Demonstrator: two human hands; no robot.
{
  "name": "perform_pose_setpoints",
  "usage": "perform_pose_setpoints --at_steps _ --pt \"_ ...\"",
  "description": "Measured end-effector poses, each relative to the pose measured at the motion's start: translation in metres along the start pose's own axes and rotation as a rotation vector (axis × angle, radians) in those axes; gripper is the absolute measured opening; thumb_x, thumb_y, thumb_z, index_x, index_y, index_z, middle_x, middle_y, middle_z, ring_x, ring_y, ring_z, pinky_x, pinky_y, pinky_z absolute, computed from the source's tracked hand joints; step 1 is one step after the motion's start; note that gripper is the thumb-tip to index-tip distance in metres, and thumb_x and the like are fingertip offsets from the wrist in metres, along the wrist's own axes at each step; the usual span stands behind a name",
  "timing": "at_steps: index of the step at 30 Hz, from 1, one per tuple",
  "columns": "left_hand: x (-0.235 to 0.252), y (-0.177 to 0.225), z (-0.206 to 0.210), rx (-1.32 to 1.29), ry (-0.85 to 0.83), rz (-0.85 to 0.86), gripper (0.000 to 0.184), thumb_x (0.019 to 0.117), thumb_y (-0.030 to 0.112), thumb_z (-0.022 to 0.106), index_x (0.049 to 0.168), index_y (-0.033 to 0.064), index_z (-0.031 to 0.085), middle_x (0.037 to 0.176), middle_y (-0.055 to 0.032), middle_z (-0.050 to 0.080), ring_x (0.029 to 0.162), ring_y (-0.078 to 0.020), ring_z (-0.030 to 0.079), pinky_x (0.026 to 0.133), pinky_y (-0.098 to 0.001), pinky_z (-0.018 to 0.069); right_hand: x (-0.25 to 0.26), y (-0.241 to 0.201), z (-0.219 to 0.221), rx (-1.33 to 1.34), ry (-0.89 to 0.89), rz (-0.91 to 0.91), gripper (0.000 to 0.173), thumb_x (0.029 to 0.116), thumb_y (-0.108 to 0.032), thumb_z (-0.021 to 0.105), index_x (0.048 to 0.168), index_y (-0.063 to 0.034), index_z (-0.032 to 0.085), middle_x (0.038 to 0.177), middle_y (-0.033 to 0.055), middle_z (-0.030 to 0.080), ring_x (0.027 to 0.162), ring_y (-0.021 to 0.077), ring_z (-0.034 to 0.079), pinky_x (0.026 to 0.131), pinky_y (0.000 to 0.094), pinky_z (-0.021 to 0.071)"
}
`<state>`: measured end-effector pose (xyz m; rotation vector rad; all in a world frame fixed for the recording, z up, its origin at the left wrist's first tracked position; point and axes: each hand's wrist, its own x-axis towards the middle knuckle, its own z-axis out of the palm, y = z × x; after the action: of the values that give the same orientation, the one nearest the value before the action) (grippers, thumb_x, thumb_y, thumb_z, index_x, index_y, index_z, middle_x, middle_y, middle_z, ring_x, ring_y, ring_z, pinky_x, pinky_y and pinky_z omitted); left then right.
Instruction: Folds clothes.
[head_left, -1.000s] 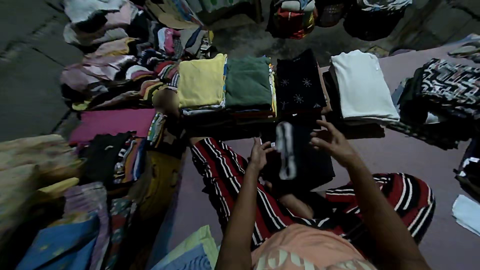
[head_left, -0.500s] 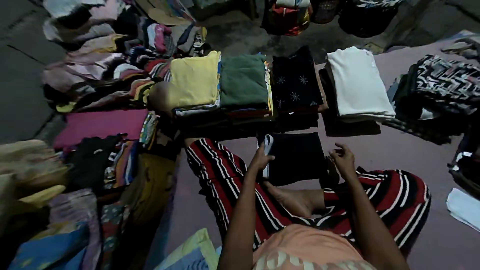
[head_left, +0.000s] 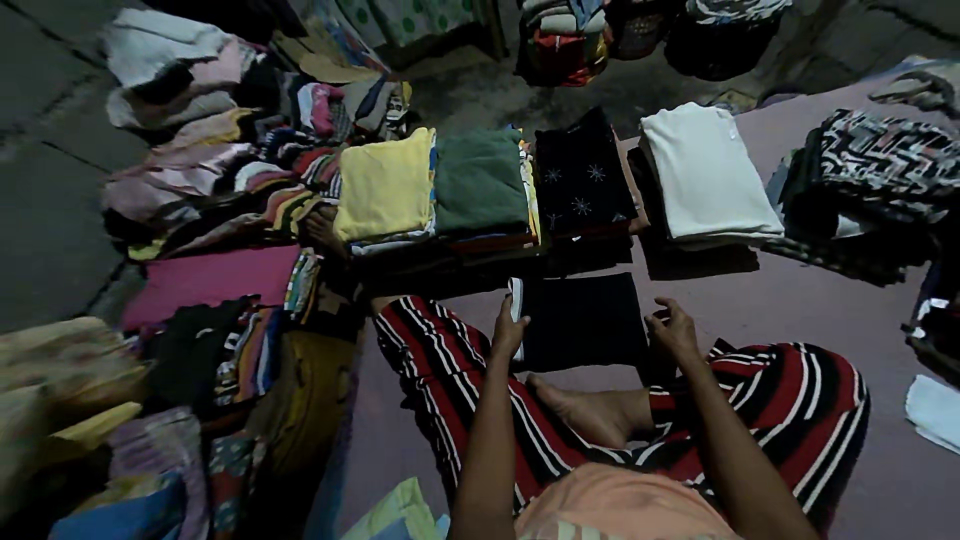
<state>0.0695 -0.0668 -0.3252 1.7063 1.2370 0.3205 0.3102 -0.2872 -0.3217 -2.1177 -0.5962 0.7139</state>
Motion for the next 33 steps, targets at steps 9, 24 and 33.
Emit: perform_pose_setpoints --at_steps 9,24,33 --pt "-0.016 0.022 0.015 0.539 0.252 0.131 0.068 0.0975 0.019 0.067 0.156 0.0010 0.037 0.159 -0.0275 0.036 0.145 -0.0480 0.036 0.114 -0.0632 0.0329 -0.005 -0.015 0.011 -0.203 -0.068 0.088 0.050 0.1025 -0.019 0.061 0.146 0.0018 0.048 0.133 0.0273 0.061 0.122 0.0421 0.061 0.104 0.0558 0.0482" --pt "-0.017 0.021 0.051 0.555 0.059 0.276 0.062 0.0990 0.042 0.063 0.146 0.0024 0.053 0.154 -0.0226 0.047 0.146 -0.0412 0.038 0.117 -0.0605 0.0288 0.008 -0.019 0.026 -0.071 -0.177 -0.110 0.030 0.0952 -0.012 0.067 0.118 0.0081 0.065 0.122 0.0273 0.064 0.114 0.0391 0.063 0.101 0.0521 0.0495" --pt "-0.038 0.040 0.061 -0.261 0.018 -0.098 0.039 0.1035 0.014 0.060 0.133 -0.0103 0.054 0.122 -0.0270 0.064 0.110 -0.0303 0.065 0.098 -0.0461 0.0523 -0.038 -0.037 0.076 0.136 -0.495 -0.632 0.023 0.0908 -0.010 0.068 0.107 0.0068 0.070 0.132 0.0249 0.062 0.126 0.0358 0.058 0.110 0.0474 0.0446"
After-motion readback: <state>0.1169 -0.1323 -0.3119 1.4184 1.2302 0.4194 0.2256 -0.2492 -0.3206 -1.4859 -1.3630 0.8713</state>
